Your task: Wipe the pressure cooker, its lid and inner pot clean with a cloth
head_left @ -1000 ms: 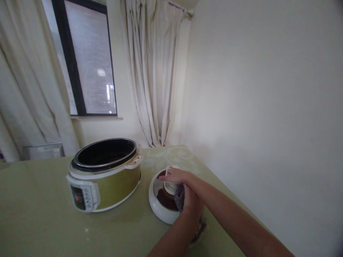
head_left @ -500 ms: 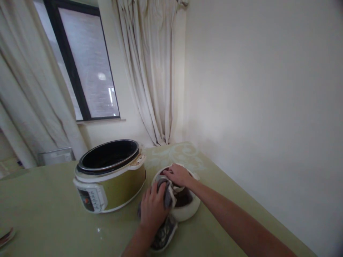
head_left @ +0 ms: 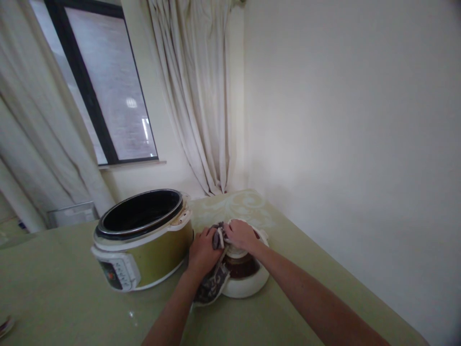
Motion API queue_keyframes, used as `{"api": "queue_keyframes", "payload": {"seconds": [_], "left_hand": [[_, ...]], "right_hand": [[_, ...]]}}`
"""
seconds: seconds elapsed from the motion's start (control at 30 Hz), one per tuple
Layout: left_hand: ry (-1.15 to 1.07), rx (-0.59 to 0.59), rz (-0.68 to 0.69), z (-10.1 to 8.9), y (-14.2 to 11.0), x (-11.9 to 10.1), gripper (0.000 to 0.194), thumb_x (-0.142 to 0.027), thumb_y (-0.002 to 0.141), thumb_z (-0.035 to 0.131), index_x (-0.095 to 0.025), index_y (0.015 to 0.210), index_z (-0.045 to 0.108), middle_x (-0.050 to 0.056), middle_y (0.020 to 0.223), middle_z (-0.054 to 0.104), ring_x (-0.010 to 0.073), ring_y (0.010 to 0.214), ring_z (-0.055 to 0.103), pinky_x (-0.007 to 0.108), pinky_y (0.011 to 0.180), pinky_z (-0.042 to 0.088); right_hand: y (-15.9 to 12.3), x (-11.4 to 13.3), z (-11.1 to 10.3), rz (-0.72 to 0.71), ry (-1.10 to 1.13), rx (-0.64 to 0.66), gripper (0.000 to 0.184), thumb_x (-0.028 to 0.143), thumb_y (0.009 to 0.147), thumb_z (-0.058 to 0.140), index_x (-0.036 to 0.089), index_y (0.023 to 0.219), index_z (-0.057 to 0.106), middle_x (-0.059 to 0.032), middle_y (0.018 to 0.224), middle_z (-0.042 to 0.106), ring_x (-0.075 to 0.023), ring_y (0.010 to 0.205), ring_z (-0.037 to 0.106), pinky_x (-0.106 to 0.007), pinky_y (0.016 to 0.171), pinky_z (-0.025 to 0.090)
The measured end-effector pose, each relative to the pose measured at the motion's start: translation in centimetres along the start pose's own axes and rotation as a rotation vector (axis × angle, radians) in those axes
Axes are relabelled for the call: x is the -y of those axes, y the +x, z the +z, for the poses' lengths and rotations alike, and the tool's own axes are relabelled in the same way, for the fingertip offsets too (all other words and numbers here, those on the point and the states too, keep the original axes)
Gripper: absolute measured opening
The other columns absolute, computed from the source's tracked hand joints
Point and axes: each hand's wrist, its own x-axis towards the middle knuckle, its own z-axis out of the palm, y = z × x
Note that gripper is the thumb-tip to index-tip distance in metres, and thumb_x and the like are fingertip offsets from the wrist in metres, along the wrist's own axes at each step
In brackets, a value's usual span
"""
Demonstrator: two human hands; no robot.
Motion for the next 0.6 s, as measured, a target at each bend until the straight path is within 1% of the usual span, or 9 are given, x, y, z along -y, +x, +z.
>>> {"api": "queue_keyframes", "payload": {"seconds": [0.07,0.17,0.23,0.3,0.4,0.47,0.5,0.53,0.6], "left_hand": [[0.03,-0.028,0.058,0.3,-2.3,0.3,0.041,-0.032,0.087,0.067,-0.026,0.128,0.065,0.009,0.13,0.067,0.0283,0.117,0.06,0.039,0.101,0.047],[0.048,-0.043,0.166,0.8,-6.4,0.0,0.049,-0.033,0.084,0.069,-0.03,0.132,0.064,0.008,0.138,0.064,0.0325,0.124,0.055,0.045,0.106,0.046],[0.049,-0.031,0.258,1.1,-8.6,-0.9,0.053,-0.034,0.079,0.074,-0.032,0.131,0.065,0.007,0.142,0.062,0.0349,0.127,0.053,0.05,0.108,0.044],[0.053,-0.018,0.366,1.5,-9.8,-2.4,0.057,-0.037,0.075,0.079,-0.032,0.13,0.066,0.008,0.144,0.061,0.0369,0.13,0.051,0.054,0.11,0.042],[0.071,0.035,0.615,2.6,-10.0,-5.5,0.062,-0.043,0.078,0.078,-0.032,0.137,0.062,0.009,0.145,0.062,0.0371,0.133,0.051,0.056,0.113,0.04],[0.09,0.069,0.822,3.8,-9.3,-7.6,0.063,-0.044,0.087,0.07,-0.032,0.147,0.055,0.009,0.147,0.062,0.0353,0.137,0.05,0.055,0.116,0.038],[0.098,0.061,0.888,4.5,-8.8,-8.5,0.062,-0.044,0.093,0.064,-0.031,0.152,0.05,0.009,0.151,0.06,0.0344,0.14,0.048,0.055,0.118,0.036],[0.104,0.033,0.91,5.1,-8.2,-9.3,0.061,-0.044,0.098,0.057,-0.028,0.156,0.046,0.009,0.156,0.056,0.0341,0.144,0.044,0.055,0.119,0.035],[0.093,-0.04,0.824,6.0,-7.1,-10.2,0.061,-0.043,0.104,0.047,-0.024,0.161,0.038,0.011,0.164,0.046,0.0348,0.15,0.039,0.057,0.12,0.033]], "right_hand": [[-0.1,0.3,-0.1,0.031,-0.007,-0.007,0.067,0.058,0.107,0.028,0.016,0.102,0.08,-0.0201,0.104,0.079,-0.0288,0.102,0.075,-0.034,0.086,0.053],[-0.3,0.8,-0.3,0.09,-0.033,-0.01,0.062,0.057,0.105,0.035,0.015,0.106,0.08,-0.02,0.109,0.079,-0.0303,0.106,0.075,-0.035,0.087,0.054],[-0.4,1.2,-0.4,0.124,-0.054,-0.011,0.058,0.054,0.105,0.037,0.015,0.108,0.081,-0.0204,0.111,0.079,-0.0315,0.108,0.074,-0.036,0.088,0.055],[-0.5,1.6,-0.5,0.143,-0.071,-0.02,0.054,0.048,0.106,0.038,0.015,0.11,0.08,-0.0217,0.113,0.078,-0.0329,0.108,0.074,-0.038,0.088,0.055],[-0.6,2.3,-0.6,0.151,-0.091,-0.027,0.051,0.04,0.105,0.037,0.013,0.112,0.08,-0.0239,0.112,0.078,-0.0349,0.108,0.074,-0.041,0.088,0.056],[-0.5,2.7,-0.7,0.145,-0.105,-0.018,0.047,0.036,0.104,0.04,0.014,0.112,0.081,-0.0244,0.112,0.078,-0.0356,0.109,0.075,-0.042,0.089,0.057],[-0.4,2.9,-0.7,0.141,-0.111,-0.007,0.044,0.034,0.103,0.043,0.014,0.111,0.082,-0.0242,0.112,0.078,-0.0356,0.109,0.075,-0.042,0.089,0.057],[-0.2,3.1,-0.8,0.136,-0.116,0.008,0.04,0.033,0.101,0.047,0.016,0.111,0.082,-0.024,0.111,0.078,-0.0354,0.108,0.075,-0.042,0.088,0.057],[0.1,3.2,-0.9,0.123,-0.122,0.046,0.034,0.031,0.097,0.054,0.017,0.112,0.082,-0.0239,0.111,0.078,-0.0353,0.108,0.076,-0.043,0.088,0.058]]}}
